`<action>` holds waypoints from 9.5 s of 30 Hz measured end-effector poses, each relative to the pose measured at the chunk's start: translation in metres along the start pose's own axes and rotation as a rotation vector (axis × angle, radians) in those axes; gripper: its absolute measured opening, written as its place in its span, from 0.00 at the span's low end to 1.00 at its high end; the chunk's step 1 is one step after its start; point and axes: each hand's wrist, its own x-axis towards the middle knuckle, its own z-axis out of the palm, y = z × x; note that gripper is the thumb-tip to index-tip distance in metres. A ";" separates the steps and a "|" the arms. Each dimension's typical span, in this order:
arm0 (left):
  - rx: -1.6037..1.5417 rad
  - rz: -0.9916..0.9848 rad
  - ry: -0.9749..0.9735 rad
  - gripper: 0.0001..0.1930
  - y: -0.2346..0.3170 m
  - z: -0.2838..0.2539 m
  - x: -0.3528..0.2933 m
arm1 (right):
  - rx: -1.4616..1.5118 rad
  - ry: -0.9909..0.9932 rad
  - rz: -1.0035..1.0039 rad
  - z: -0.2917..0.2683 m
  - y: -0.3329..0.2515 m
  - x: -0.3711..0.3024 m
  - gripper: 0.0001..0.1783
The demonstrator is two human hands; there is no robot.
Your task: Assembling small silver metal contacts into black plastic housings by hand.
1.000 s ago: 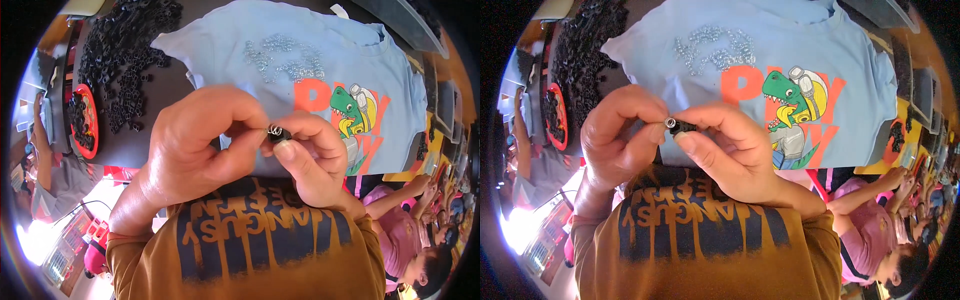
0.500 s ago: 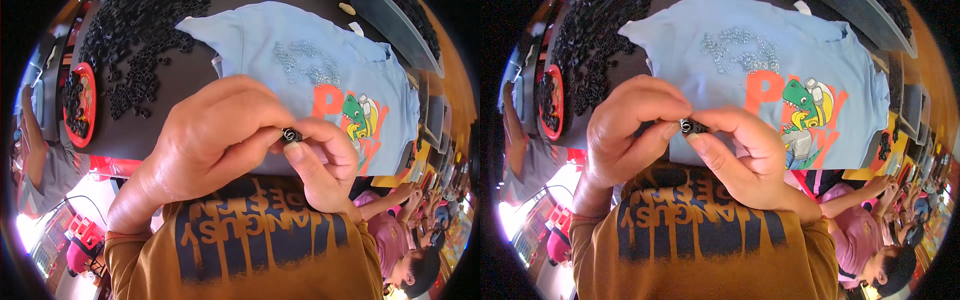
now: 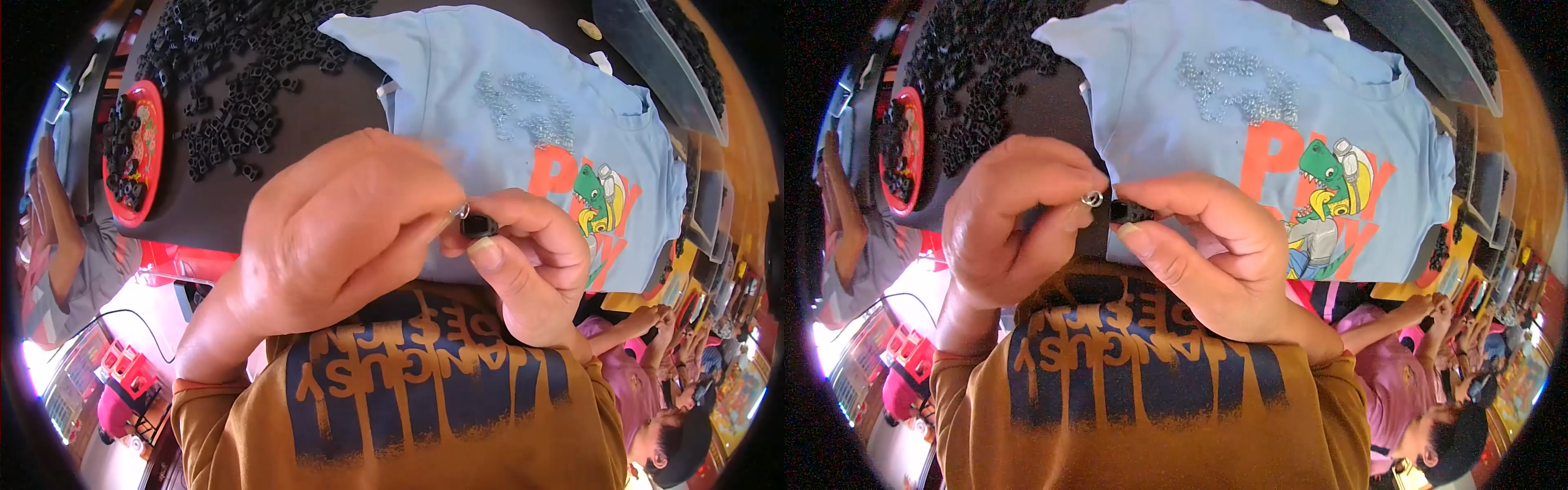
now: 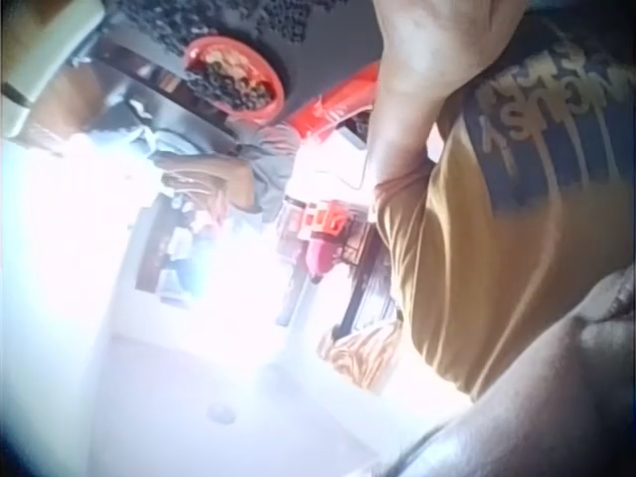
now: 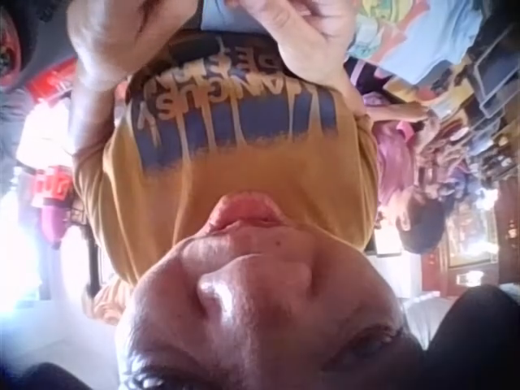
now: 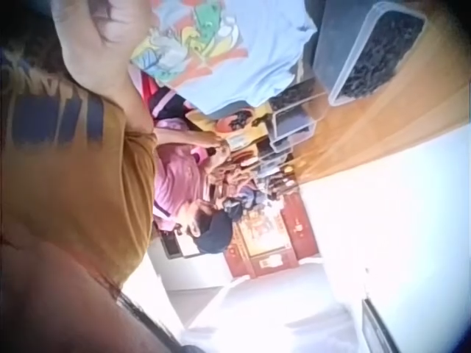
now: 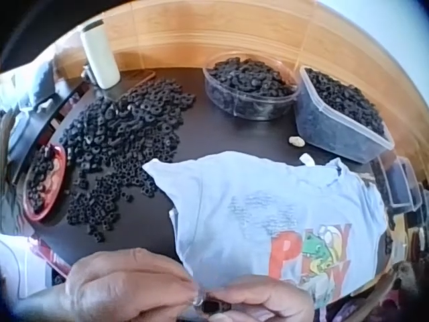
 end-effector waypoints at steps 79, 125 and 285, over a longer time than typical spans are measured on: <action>0.540 -0.786 0.404 0.10 -0.060 -0.151 -0.112 | -0.175 0.098 -0.011 0.021 0.027 0.015 0.11; 0.633 -0.343 0.067 0.05 -0.025 -0.035 -0.025 | -0.206 -0.147 -0.075 -0.009 0.017 0.004 0.14; 0.299 -0.288 -0.010 0.11 -0.009 0.010 -0.005 | -0.271 -0.106 -0.172 -0.016 0.023 0.006 0.21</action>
